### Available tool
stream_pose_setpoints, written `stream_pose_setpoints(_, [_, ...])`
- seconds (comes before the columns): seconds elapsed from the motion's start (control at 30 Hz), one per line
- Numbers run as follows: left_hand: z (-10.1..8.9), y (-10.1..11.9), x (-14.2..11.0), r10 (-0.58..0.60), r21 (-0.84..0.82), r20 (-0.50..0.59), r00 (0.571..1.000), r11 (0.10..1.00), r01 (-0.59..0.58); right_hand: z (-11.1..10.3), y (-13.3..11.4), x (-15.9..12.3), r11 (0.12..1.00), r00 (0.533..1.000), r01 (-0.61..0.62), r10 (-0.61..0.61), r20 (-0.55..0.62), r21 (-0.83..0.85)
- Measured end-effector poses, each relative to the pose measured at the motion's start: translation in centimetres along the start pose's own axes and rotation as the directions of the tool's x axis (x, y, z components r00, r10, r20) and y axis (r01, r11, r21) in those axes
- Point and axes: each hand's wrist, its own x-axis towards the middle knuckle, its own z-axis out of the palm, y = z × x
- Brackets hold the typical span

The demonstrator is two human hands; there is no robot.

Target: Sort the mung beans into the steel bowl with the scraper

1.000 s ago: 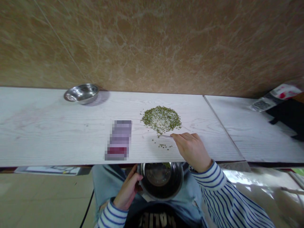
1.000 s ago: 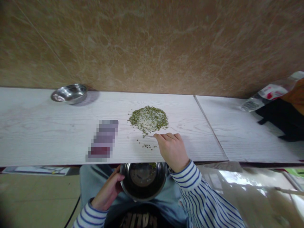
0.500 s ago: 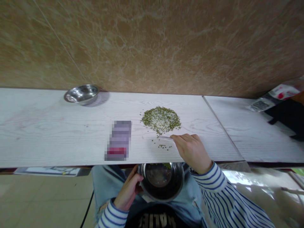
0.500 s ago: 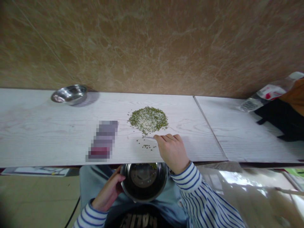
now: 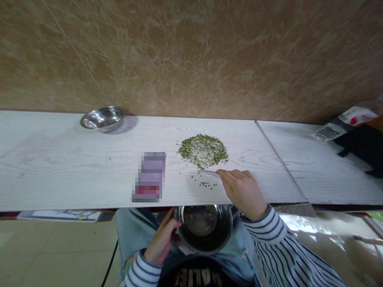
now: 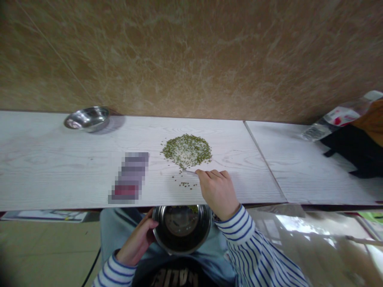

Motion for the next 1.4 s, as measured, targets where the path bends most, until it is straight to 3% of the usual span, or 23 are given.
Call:
stream_pose_setpoints(0.43, [0.1, 0.2, 0.0, -0.005, 0.012, -0.014, 1.000, 1.000, 0.005, 0.0, 0.3, 0.1, 0.997, 0.997, -0.071, 0.070, -0.013, -0.042])
stream_pose_setpoints(0.87, [-0.4, 0.2, 0.1, 0.009, 0.007, -0.021, 1.000, 1.000, -0.009, 0.1, -0.5, 1.0, 1.000, 0.999, -0.013, 0.013, 0.042, -0.002])
stream_pose_setpoints(1.4, [-0.8, 0.1, 0.0, 0.020, 0.037, 0.005, 1.000, 0.999, -0.020, 0.1, -0.1, 0.9, 0.997, 0.998, 0.052, -0.054, 0.026, 0.050])
